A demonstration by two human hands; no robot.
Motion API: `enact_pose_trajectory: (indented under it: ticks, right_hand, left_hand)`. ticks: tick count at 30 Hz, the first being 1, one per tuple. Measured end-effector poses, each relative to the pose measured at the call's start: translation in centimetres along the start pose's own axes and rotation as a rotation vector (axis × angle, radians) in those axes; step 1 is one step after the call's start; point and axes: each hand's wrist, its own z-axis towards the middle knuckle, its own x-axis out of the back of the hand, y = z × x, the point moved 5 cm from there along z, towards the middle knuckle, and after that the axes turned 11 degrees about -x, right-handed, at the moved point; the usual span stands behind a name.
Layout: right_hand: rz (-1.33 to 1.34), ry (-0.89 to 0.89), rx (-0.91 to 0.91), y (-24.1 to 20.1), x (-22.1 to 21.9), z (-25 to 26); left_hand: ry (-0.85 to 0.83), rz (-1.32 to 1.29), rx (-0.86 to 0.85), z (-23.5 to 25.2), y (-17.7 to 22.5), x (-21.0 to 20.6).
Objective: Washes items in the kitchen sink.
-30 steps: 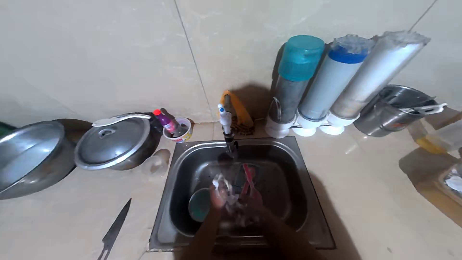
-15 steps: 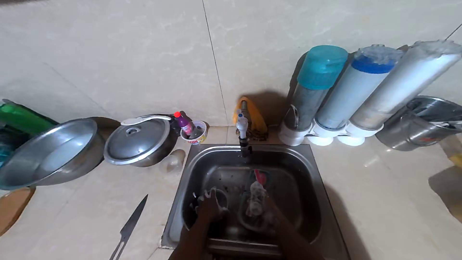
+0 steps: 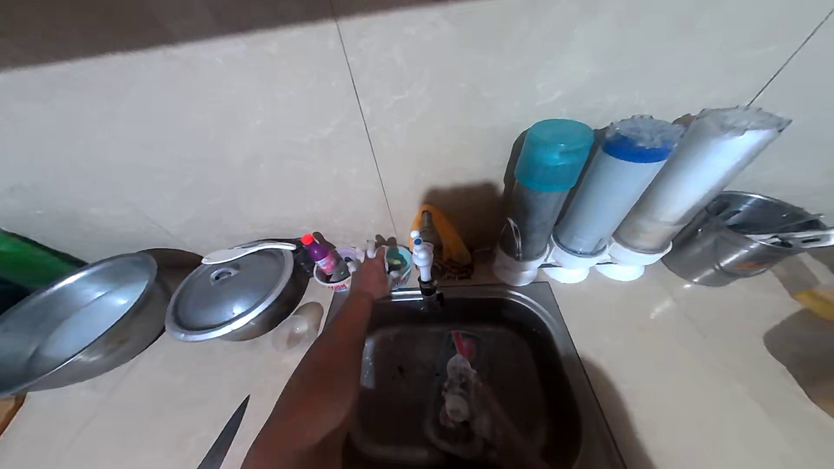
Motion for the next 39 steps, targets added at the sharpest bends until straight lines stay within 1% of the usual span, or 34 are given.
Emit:
enact_pose_trajectory:
  ticks: [1,2,4,5,6,7,9,10,11,13,16,18,20,22,24,27,29,33,34,36,39]
  right_hand:
    - [0.003,0.005,0.0,0.0,0.0,-0.1]
    - [0.007,0.018,0.003,0.0,-0.1,-0.2]
    - [-0.01,0.003,0.012,0.2,-0.1,-0.1]
    - [-0.023,-0.023,0.02,0.4,0.0,0.4]
    - [-0.016,-0.054,0.02,0.7,0.2,1.1]
    - [-0.011,-0.08,0.015,0.8,0.1,1.5]
    - [-0.007,-0.13,0.019,0.5,-0.5,1.3]
    - [-0.002,-0.15,0.021,0.4,-0.7,1.1]
    - [0.004,-0.165,0.024,0.4,-0.7,1.0]
    - [0.001,-0.169,0.034,0.4,-0.6,1.1]
    - [0.007,-0.161,0.024,0.3,-0.5,0.7]
    - [0.011,-0.148,0.02,0.2,-0.7,0.7]
    - [0.011,-0.106,0.005,-0.2,-0.9,0.5]
    - [0.016,-0.081,-0.004,-0.4,-0.8,0.4]
    - [0.026,-0.117,0.005,-0.2,-0.5,0.7]
    - [0.016,-0.125,0.001,0.2,-0.5,0.9]
    - [0.012,-0.134,0.008,0.0,-0.6,0.7]
    - [0.024,-0.265,0.039,0.3,-0.7,1.4]
    - [0.026,-0.291,0.044,0.5,-0.8,1.6]
    - [0.038,-0.332,0.073,0.4,-1.4,2.0]
    - [0.139,-0.348,0.086,-0.2,-3.2,2.2]
  left_hand:
    - [0.07,-0.025,-0.026,0.0,0.5,0.9]
    - [0.187,-0.075,-0.068,-0.2,1.1,2.0]
    - [0.483,-0.193,-0.188,-1.6,2.9,4.5]
    - [0.604,-0.21,-0.28,-2.3,4.0,5.6]
    - [0.655,-0.172,-0.397,-3.2,5.3,6.5]
    - [0.655,-0.079,-0.542,-4.0,6.6,7.0]
    - [0.597,0.179,-0.847,-5.1,9.0,6.8]
    - [0.544,0.284,-0.944,-5.4,9.7,6.1]
    - [0.49,0.35,-0.992,-5.4,10.0,5.4]
    - [0.463,0.406,-0.983,-5.3,10.2,4.8]
    - [0.5,0.463,-0.936,-5.2,10.9,5.3]
    - [0.508,0.46,-0.942,-5.1,11.4,5.4]
    - [0.47,0.462,-0.944,-5.1,11.8,5.5]
    - [0.465,0.485,-0.992,-5.6,12.1,5.4]
    - [0.442,0.493,-1.031,-6.6,12.6,5.2]
    - [0.402,0.511,-1.034,-7.7,12.7,4.8]
    - [0.41,0.515,-1.07,-8.3,12.4,4.5]
    - [0.355,0.453,-1.144,-9.8,11.1,4.6]
    - [0.381,0.46,-1.149,-9.9,10.7,4.4]
    - [0.437,0.471,-1.123,-10.0,10.3,4.2]
    - [0.464,0.492,-1.056,-9.9,11.6,4.2]
